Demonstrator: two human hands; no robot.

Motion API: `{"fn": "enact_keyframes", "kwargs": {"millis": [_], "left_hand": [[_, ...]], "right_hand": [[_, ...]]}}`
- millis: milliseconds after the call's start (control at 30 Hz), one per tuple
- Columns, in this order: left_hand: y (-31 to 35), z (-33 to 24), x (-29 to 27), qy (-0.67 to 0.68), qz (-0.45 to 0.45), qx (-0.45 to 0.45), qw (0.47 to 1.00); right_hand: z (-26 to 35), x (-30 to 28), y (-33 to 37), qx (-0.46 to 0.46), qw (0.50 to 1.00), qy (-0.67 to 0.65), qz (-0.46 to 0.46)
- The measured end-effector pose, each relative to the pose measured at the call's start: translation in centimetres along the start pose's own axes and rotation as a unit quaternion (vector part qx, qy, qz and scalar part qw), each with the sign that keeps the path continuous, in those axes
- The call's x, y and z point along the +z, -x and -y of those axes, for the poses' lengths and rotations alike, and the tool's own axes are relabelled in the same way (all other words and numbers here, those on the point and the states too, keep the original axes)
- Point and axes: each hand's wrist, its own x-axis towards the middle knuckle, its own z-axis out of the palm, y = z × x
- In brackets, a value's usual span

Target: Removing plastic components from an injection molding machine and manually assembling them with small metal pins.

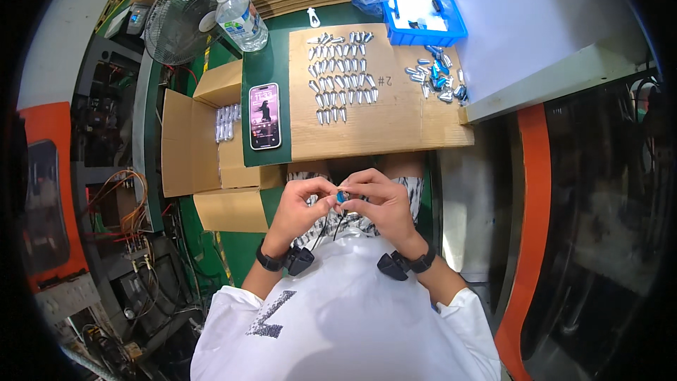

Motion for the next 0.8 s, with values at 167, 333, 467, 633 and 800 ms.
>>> {"fn": "enact_keyframes", "kwargs": {"millis": [167,333,467,633,800], "left_hand": [[-0.3,0.2,0.2,0.013,-0.008,-0.004,1.000],[-0.7,0.4,0.2,0.027,-0.036,0.001,0.999],[-0.6,1.4,0.1,0.083,-0.049,-0.025,0.995],[-1.2,4.4,-0.9,0.058,-0.105,-0.035,0.992],[-0.4,6.8,-2.2,0.093,-0.171,-0.045,0.980]], "right_hand": [[-0.9,-0.2,0.0,0.032,0.993,-0.113,-0.017],[-1.2,-0.3,-0.9,0.069,0.967,-0.242,-0.028],[-2.6,-0.8,-1.6,0.068,0.943,-0.324,-0.041],[-2.6,-0.3,-3.5,0.090,0.964,-0.241,-0.071],[-3.8,-1.3,-6.2,0.103,0.954,-0.255,-0.120]]}}
